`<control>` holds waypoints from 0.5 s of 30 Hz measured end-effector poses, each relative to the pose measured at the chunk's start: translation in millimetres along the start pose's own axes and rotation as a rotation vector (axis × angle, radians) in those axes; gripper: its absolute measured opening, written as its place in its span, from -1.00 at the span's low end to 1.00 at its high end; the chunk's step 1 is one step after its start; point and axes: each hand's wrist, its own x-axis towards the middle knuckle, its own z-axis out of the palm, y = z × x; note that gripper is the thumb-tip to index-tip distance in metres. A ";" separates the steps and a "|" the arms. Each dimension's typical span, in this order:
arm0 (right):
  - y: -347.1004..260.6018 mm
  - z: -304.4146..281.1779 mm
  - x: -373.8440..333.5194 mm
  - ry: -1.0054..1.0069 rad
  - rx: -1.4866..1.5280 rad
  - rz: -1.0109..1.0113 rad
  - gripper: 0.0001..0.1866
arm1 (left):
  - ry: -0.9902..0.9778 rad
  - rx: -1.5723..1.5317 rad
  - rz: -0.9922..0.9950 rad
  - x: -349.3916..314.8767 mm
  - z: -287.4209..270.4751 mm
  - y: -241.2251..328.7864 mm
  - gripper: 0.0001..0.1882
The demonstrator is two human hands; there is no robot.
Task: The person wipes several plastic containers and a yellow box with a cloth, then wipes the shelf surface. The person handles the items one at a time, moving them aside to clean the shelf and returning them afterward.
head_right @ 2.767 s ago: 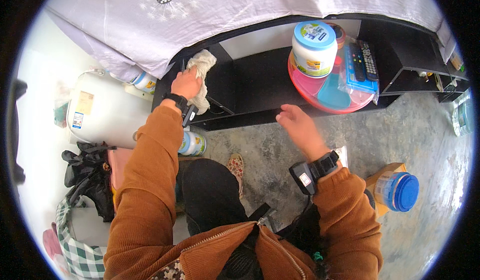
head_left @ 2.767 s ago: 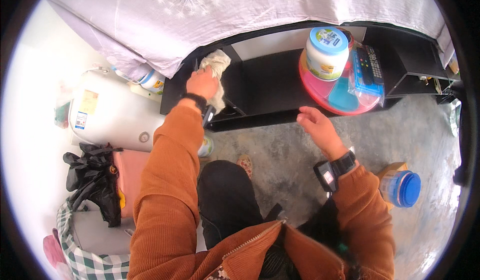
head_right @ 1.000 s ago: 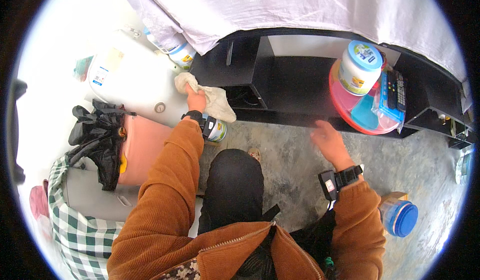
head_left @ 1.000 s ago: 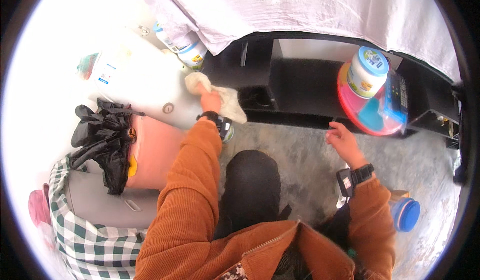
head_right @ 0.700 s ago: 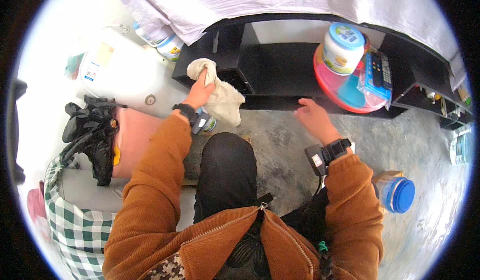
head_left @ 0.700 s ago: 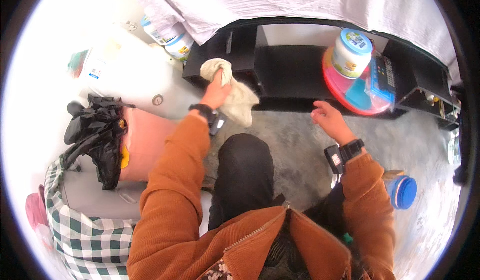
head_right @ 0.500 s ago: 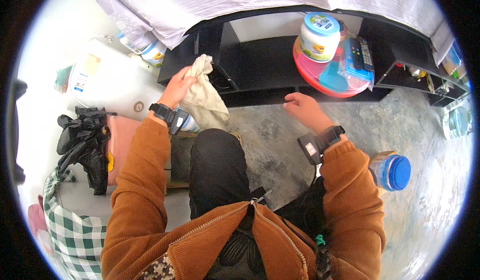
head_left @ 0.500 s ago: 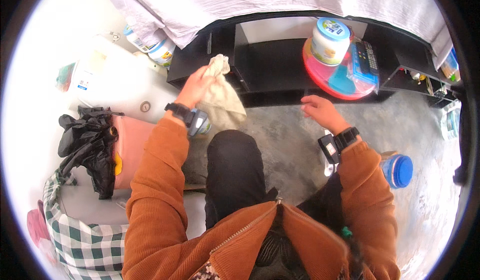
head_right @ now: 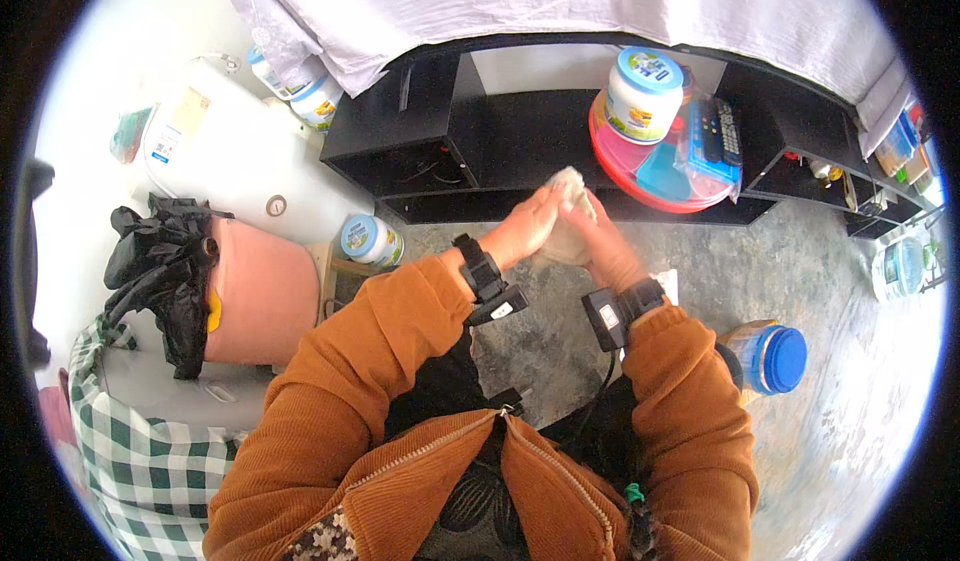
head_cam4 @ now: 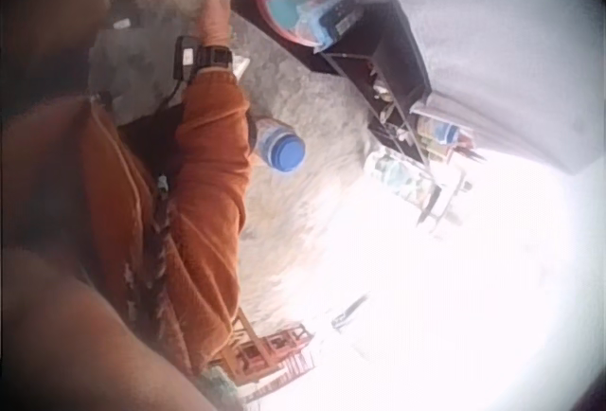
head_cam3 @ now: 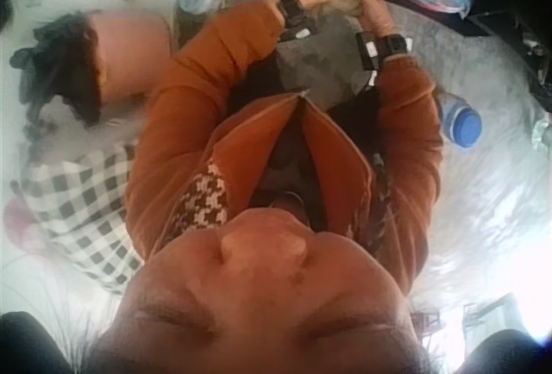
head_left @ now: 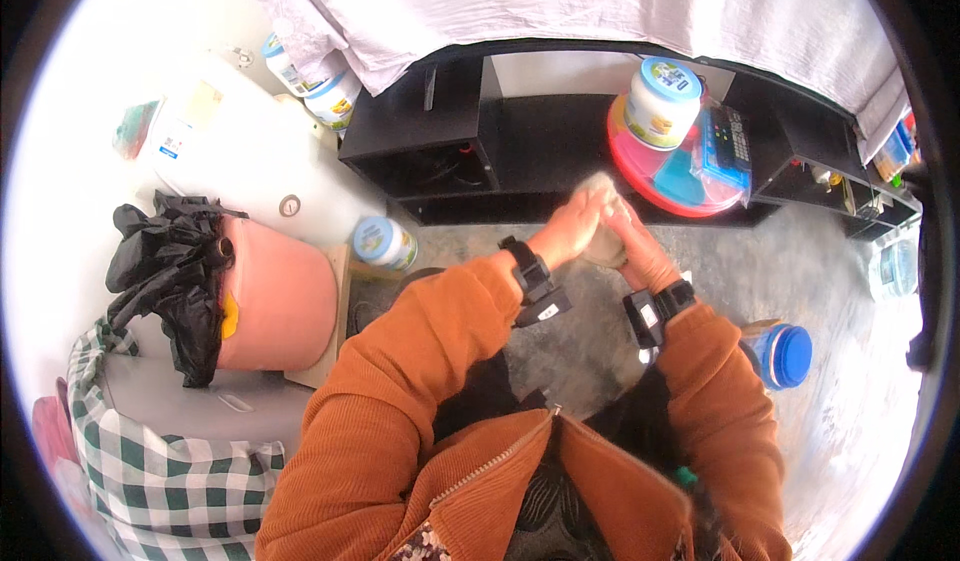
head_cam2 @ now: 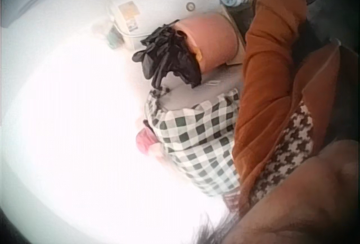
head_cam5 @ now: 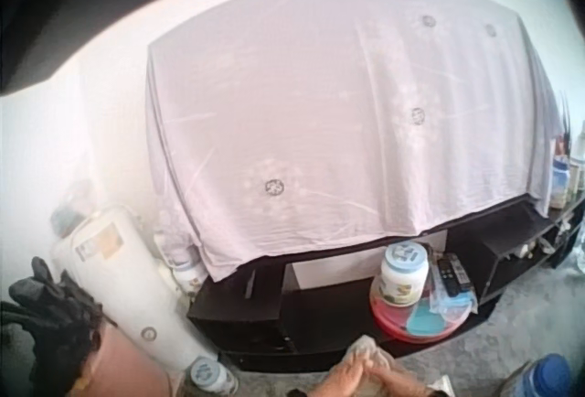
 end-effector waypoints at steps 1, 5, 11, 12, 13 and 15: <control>4.7 -7.8 3.0 -0.032 0.026 0.067 -0.25 | -0.080 0.058 -0.110 -4.3 -1.5 -2.7 -0.41; 23.7 -39.3 18.5 -0.001 -0.042 0.261 -0.51 | -0.221 0.029 -0.163 -16.0 -29.2 9.6 -0.37; 49.3 -67.4 41.3 0.294 -0.465 0.480 -0.54 | -0.267 0.644 -0.146 -15.2 -83.8 26.1 -0.42; 57.0 -70.2 44.1 0.317 -0.335 0.471 -0.56 | -0.268 0.652 -0.162 -12.3 -94.6 25.2 -0.43; 65.9 -72.5 46.8 0.345 -0.173 0.458 -0.57 | -0.275 0.660 -0.185 -10.0 -105.0 23.6 -0.44; 79.4 -79.7 54.6 0.257 -0.126 0.297 -0.57 | -0.234 0.651 -0.174 -6.8 -122.4 19.3 -0.50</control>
